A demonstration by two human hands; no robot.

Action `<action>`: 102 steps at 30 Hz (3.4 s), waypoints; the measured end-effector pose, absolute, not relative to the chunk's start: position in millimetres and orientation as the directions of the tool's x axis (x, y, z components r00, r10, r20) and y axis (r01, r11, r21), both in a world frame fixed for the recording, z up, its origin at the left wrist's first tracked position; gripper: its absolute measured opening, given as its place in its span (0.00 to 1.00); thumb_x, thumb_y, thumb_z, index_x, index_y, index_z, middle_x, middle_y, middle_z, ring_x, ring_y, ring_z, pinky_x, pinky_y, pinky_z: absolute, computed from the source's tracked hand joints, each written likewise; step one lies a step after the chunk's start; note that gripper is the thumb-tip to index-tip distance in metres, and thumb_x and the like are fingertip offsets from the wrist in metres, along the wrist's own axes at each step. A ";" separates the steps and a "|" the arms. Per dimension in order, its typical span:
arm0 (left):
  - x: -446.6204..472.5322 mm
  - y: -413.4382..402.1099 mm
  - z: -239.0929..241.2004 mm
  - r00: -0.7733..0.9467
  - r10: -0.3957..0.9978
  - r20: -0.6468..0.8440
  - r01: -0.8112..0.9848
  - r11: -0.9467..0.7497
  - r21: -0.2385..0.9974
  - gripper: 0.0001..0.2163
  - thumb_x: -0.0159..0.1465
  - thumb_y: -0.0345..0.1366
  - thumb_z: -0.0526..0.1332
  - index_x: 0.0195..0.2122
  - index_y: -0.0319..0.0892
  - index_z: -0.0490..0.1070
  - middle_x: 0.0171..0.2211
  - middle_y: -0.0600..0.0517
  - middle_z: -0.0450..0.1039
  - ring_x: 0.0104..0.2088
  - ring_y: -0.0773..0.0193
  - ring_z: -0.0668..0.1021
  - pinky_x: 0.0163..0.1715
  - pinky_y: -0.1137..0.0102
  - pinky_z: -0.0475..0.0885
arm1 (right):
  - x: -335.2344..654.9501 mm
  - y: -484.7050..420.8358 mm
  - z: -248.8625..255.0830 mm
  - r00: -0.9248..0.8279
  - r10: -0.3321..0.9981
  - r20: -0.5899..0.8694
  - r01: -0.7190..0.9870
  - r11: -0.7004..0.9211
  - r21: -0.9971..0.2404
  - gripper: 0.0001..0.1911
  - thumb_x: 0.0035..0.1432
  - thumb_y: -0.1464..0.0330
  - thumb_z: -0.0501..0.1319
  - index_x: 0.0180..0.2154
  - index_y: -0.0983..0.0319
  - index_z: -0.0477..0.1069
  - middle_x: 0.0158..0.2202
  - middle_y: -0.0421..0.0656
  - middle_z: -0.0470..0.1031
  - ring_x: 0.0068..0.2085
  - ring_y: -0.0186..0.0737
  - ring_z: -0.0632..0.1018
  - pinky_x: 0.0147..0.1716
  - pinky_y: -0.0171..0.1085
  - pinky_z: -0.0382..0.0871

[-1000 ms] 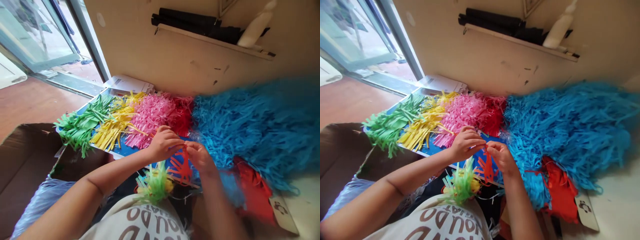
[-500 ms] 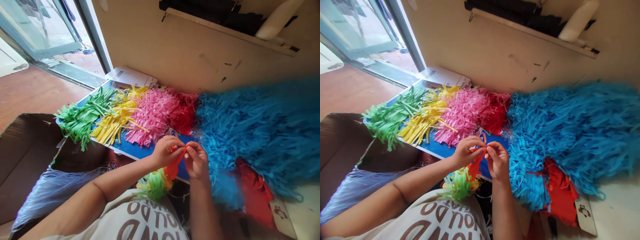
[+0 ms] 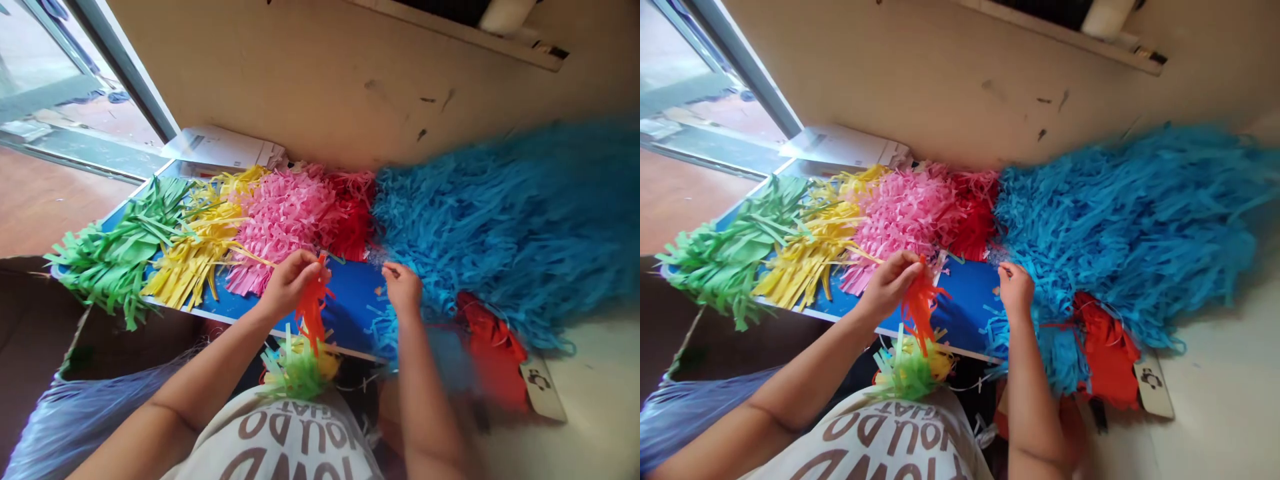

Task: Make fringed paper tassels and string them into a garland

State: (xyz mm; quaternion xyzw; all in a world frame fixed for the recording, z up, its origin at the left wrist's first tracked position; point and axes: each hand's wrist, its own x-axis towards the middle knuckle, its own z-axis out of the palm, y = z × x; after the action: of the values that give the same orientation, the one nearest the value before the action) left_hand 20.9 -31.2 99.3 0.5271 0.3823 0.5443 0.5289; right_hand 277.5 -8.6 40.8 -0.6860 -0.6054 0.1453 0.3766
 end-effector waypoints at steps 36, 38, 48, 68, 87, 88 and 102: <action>24.0 -60.2 100.2 0.354 0.836 0.419 0.287 -0.524 0.802 0.09 0.66 0.37 0.63 0.35 0.38 0.80 0.27 0.50 0.77 0.25 0.71 0.75 0.27 0.78 0.68 | 189.3 -102.2 63.2 0.364 0.931 -0.026 -0.232 0.063 -0.971 0.13 0.44 0.66 0.76 0.32 0.60 0.77 0.29 0.37 0.79 0.31 0.36 0.80 0.35 0.36 0.75; 23.8 -60.2 99.7 0.360 0.826 0.434 0.291 -0.541 0.789 0.08 0.66 0.37 0.63 0.35 0.38 0.80 0.27 0.50 0.77 0.26 0.71 0.76 0.27 0.78 0.68 | 189.7 -102.6 62.6 0.366 0.930 -0.021 -0.222 0.066 -0.973 0.13 0.44 0.65 0.76 0.32 0.60 0.76 0.28 0.37 0.79 0.30 0.36 0.80 0.34 0.36 0.75; 21.1 -54.7 99.8 0.527 0.687 0.501 0.387 -0.718 0.578 0.10 0.69 0.38 0.58 0.39 0.40 0.78 0.29 0.50 0.77 0.29 0.68 0.77 0.30 0.75 0.68 | 196.7 -104.7 68.3 0.277 0.955 0.101 0.047 0.092 -0.995 0.10 0.53 0.62 0.70 0.36 0.59 0.77 0.35 0.41 0.80 0.36 0.39 0.80 0.41 0.40 0.76; 28.4 -50.7 97.0 0.532 0.654 0.538 0.214 -0.719 0.662 0.08 0.70 0.33 0.57 0.37 0.39 0.74 0.33 0.48 0.78 0.34 0.67 0.78 0.36 0.74 0.72 | 207.0 -109.7 69.4 0.287 0.946 0.151 0.312 0.056 -0.948 0.13 0.58 0.57 0.66 0.35 0.59 0.79 0.33 0.43 0.82 0.36 0.41 0.81 0.40 0.39 0.76; 55.2 -42.5 80.7 0.445 0.599 0.665 0.173 -0.787 0.593 0.05 0.66 0.32 0.62 0.39 0.43 0.79 0.36 0.48 0.80 0.36 0.67 0.81 0.38 0.73 0.77 | 222.5 -115.8 67.2 0.355 0.916 0.186 0.338 0.060 -0.939 0.09 0.59 0.59 0.66 0.34 0.56 0.81 0.34 0.41 0.82 0.34 0.40 0.81 0.38 0.38 0.76; 57.1 -42.0 80.1 0.449 0.596 0.665 0.176 -0.789 0.588 0.05 0.66 0.32 0.63 0.39 0.43 0.79 0.36 0.48 0.81 0.36 0.66 0.81 0.38 0.72 0.77 | 223.7 -115.9 66.3 0.357 0.915 0.185 0.336 0.059 -0.940 0.09 0.59 0.59 0.66 0.34 0.57 0.81 0.34 0.41 0.82 0.34 0.40 0.81 0.38 0.38 0.76; 60.8 -36.0 73.9 0.500 0.504 0.704 0.280 -0.864 0.419 0.07 0.68 0.36 0.60 0.39 0.46 0.79 0.37 0.52 0.83 0.36 0.68 0.83 0.53 0.66 0.77 | 227.2 -113.0 63.3 0.360 0.921 0.146 0.310 0.029 -0.950 0.09 0.60 0.59 0.65 0.34 0.56 0.81 0.33 0.41 0.82 0.33 0.40 0.81 0.37 0.37 0.76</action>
State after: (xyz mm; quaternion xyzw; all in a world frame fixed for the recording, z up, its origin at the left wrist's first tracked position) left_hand 60.8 -36.0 73.9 0.8568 0.2287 0.4447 0.1261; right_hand 227.2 -113.0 63.3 -0.6339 -0.4859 0.2895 0.5275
